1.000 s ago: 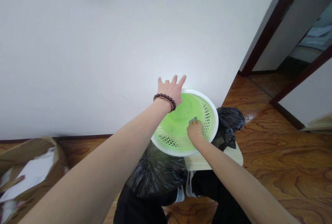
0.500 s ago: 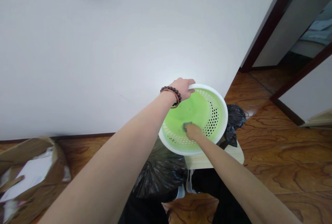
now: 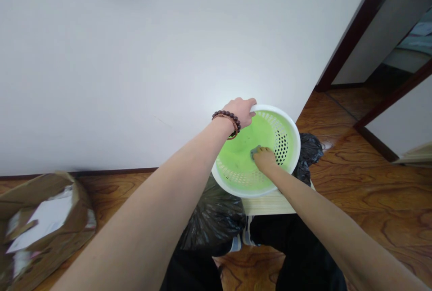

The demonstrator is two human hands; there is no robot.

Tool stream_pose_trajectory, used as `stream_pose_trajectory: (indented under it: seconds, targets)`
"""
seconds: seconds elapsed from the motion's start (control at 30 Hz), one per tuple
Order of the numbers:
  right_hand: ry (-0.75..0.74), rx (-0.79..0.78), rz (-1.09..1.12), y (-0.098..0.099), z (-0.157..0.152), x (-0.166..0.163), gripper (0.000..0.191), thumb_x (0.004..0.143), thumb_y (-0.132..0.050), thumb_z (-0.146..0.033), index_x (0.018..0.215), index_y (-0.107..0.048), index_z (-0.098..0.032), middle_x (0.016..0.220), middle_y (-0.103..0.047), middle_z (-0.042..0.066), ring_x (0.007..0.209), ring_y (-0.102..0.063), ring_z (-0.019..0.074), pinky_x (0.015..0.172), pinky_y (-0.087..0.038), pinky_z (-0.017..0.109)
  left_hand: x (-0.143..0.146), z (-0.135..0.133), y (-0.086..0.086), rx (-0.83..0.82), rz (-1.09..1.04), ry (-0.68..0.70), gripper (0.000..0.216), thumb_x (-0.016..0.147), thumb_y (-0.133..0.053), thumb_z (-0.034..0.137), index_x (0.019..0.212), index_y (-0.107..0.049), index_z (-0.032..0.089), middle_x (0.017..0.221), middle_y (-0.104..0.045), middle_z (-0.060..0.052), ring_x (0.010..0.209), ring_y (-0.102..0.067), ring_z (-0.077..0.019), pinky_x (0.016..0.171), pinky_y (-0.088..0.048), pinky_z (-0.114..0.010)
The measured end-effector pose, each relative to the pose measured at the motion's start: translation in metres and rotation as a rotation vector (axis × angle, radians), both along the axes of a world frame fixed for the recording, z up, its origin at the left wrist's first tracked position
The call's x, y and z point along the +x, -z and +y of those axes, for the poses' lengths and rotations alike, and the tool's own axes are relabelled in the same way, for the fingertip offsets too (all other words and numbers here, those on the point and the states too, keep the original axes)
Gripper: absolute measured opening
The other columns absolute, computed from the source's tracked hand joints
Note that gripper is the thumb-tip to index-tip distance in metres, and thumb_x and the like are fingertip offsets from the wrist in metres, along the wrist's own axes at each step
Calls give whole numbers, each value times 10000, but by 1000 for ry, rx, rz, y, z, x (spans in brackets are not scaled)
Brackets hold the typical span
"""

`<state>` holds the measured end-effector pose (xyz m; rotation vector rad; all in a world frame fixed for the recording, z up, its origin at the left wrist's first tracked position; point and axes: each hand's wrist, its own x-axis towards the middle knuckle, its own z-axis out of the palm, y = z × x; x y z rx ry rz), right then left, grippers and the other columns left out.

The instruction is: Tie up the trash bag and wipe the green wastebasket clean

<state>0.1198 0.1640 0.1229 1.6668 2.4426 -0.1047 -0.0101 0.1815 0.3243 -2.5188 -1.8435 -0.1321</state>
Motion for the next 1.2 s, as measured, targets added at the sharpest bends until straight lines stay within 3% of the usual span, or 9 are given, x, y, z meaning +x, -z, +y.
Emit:
stream_pose_trajectory:
  seconds: [0.07,0.2,0.3,0.43,0.6,0.73,0.93,1.1,1.2]
  targets:
    - [23,-11,32,7,-3,-11,361,833,-359,-98,1082,-620,-95,1284,-475,197,1203,-407,242,957,-291,369,0,-1,0,-18,-13,3,376,833,-411,383,1178,-502,266,1036,-586,-77,899,-576,-224,775,-433,-324]
    - [4,-231,222,19,-16,-60,388,859,-352,-169,1204,-528,-149,1132,-607,121,998,-568,193,824,-395,280,0,-1,0,-20,-21,38,369,831,-420,364,1175,-505,261,1048,-579,-82,918,-573,-235,784,-434,-338]
    - [-87,-239,352,15,-19,-82,389,893,-293,-204,1193,-540,-204,1121,-624,66,955,-593,170,780,-412,245,0,-1,0,-16,-15,40,361,835,-418,348,1173,-502,253,1048,-574,-83,926,-570,-233,788,-432,-340]
    - [-238,-283,227,-3,-11,-58,345,831,-423,-141,1110,-613,-212,1093,-641,70,965,-599,182,792,-415,245,1,-2,1,-18,-17,38,364,835,-422,341,1180,-497,253,1061,-567,-85,950,-562,-238,801,-429,-343]
    - [-51,-179,-99,-18,-2,-15,310,819,-408,-60,999,-660,-89,1037,-632,203,973,-598,260,795,-434,357,0,-2,2,-31,-36,30,380,826,-437,345,1193,-489,260,1065,-570,-84,961,-552,-241,822,-419,-349]
    - [6,-199,10,-16,-13,-30,263,838,-452,-154,990,-661,-109,1002,-647,183,945,-605,235,788,-427,315,0,-1,2,-34,-63,48,347,822,-439,344,1149,-521,260,1048,-581,-71,927,-558,-230,813,-422,-346]
    - [-139,-179,399,-10,-38,-71,334,899,-330,-250,990,-647,-200,941,-678,61,841,-612,168,716,-398,232,-2,-1,3,-12,-64,29,349,814,-444,372,1140,-530,282,1010,-593,-54,894,-565,-219,787,-429,-335]
    - [-165,-186,158,-11,-30,-32,269,848,-414,-163,948,-664,-178,953,-662,109,917,-581,207,769,-384,270,-6,-5,3,3,-63,6,368,817,-429,389,1162,-515,295,1006,-595,-63,868,-574,-224,770,-430,-345]
    - [-82,-8,-2,-14,-19,-5,305,828,-382,-92,923,-670,-121,1060,-602,178,1030,-521,257,827,-370,334,-5,-6,3,-4,-72,7,373,816,-430,391,1165,-515,292,1019,-597,-59,894,-571,-227,792,-424,-349]
